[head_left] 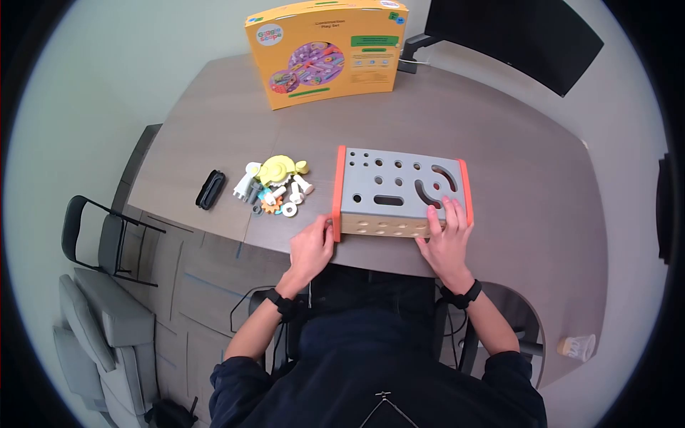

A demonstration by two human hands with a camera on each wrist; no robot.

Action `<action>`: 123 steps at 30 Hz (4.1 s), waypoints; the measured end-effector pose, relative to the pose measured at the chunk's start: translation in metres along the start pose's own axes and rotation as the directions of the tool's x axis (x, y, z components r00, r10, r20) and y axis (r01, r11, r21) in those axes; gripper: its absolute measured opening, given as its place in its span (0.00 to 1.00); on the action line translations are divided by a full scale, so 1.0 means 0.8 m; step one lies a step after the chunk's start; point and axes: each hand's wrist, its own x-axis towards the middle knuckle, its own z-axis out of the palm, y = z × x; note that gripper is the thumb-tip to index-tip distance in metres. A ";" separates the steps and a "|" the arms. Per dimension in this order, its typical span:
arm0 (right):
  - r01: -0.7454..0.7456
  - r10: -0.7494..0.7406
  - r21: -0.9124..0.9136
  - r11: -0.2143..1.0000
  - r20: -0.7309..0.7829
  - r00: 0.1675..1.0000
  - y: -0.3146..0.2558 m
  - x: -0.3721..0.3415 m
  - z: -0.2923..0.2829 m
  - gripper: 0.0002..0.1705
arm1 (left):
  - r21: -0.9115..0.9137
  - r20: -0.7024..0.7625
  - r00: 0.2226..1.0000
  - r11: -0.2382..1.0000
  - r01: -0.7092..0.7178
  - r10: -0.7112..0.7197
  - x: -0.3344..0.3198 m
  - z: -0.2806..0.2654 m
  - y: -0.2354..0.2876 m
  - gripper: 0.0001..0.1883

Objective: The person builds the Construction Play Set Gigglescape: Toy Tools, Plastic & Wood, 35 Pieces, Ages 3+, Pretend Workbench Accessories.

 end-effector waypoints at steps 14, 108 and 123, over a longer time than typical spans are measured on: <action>-0.011 0.011 0.027 1.000 -0.024 1.000 -0.004 0.002 -0.001 0.65 | -0.030 -0.005 0.999 0.998 -0.048 0.048 -0.002 -0.004 -0.001 0.13; -0.537 0.505 0.718 -0.444 0.695 0.512 0.020 0.003 -0.051 0.39 | -0.812 0.417 0.904 0.409 0.416 -0.092 0.061 -0.074 0.064 0.36; -0.022 0.140 0.727 0.686 -0.102 0.985 -0.040 0.013 -0.110 0.30 | 0.525 0.051 0.997 0.848 -0.070 0.051 0.037 -0.093 -0.028 0.22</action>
